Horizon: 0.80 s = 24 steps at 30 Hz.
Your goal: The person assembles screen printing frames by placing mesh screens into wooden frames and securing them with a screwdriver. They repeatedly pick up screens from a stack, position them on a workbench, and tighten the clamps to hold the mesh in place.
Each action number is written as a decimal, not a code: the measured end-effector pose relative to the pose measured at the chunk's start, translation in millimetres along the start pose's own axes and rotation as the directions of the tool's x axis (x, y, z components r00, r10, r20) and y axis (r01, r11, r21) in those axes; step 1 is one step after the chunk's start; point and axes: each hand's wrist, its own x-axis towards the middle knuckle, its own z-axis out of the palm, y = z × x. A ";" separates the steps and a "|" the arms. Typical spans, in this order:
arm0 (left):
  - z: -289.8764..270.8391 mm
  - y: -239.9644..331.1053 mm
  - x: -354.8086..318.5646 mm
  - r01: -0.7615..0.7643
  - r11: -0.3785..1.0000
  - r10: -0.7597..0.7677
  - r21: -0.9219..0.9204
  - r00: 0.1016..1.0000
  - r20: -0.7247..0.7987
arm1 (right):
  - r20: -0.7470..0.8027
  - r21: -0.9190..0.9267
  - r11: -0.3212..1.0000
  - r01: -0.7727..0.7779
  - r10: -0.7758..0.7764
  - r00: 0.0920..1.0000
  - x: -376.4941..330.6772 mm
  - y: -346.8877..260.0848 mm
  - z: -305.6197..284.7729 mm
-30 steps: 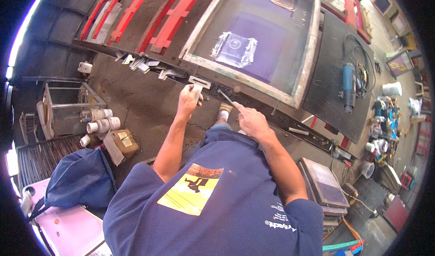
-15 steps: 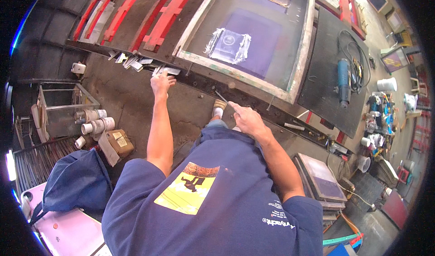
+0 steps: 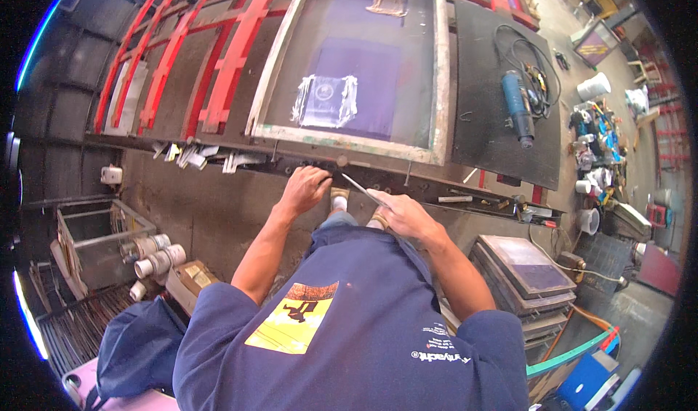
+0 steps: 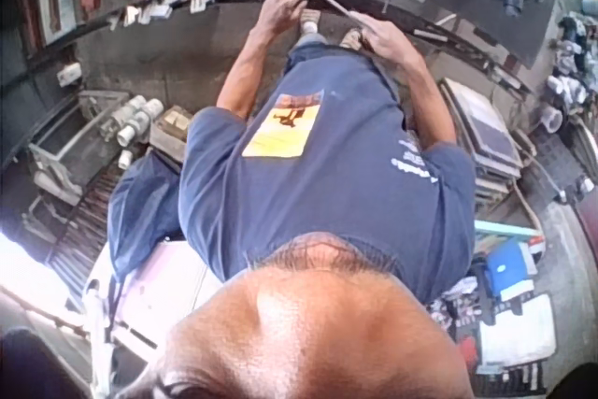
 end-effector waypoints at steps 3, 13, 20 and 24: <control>-0.8 -2.4 -5.3 -0.032 0.999 0.030 -0.009 0.991 -0.129 | -0.097 0.050 0.999 0.006 -0.001 0.995 -22.9 -18.8 -26.3; -85.8 -68.0 58.3 0.236 0.911 -0.402 -0.338 0.689 -0.603 | -0.539 0.690 0.723 -0.015 0.528 0.657 -35.3 26.7 -50.0; -97.4 -235.2 145.7 0.598 0.681 -0.720 -0.422 0.653 -0.237 | -0.662 0.535 0.760 -0.370 0.649 0.376 36.4 75.1 -116.8; -67.9 -265.0 183.6 0.648 0.619 -0.721 -0.444 0.693 0.006 | -0.551 0.506 0.711 -0.487 0.702 0.452 50.4 110.2 -115.7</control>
